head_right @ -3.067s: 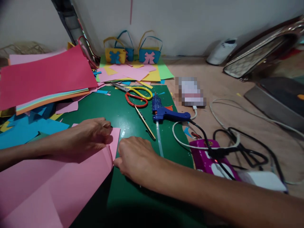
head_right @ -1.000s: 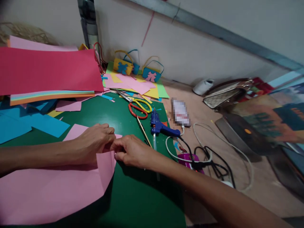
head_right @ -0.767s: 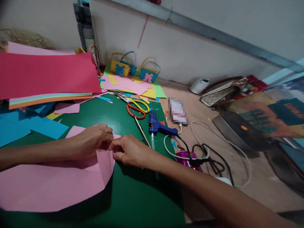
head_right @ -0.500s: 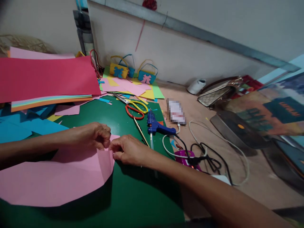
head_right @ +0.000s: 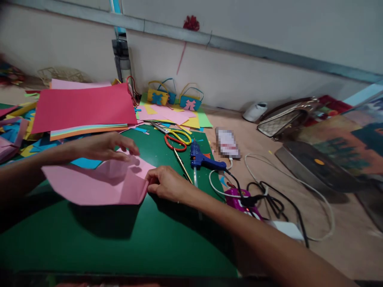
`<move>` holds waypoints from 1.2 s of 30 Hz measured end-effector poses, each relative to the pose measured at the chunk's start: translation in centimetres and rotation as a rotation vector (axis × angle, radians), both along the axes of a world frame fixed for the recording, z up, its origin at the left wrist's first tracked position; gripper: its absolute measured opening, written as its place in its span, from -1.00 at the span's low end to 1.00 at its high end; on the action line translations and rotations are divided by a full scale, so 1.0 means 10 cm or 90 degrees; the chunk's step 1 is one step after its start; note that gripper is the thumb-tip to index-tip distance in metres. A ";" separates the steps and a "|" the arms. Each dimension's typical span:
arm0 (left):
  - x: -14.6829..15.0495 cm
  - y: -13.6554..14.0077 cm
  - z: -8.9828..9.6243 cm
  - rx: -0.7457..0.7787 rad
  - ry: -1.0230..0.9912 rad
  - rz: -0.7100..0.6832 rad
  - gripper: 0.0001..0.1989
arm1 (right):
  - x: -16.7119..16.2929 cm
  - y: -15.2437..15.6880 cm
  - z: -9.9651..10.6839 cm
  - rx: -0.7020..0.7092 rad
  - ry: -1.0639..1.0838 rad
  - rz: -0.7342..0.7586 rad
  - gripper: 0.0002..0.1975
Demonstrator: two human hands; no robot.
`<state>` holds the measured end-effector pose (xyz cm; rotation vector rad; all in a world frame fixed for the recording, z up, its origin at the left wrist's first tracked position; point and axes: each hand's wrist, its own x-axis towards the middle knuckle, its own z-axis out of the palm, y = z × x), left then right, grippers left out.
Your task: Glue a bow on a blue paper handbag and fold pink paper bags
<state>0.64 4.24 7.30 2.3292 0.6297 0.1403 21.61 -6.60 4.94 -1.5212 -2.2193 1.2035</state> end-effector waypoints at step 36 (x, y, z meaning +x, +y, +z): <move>-0.26 -0.84 -0.17 0.178 -0.347 0.226 -0.90 | 0.00 -0.51 0.17 0.326 -0.016 -0.072 -0.67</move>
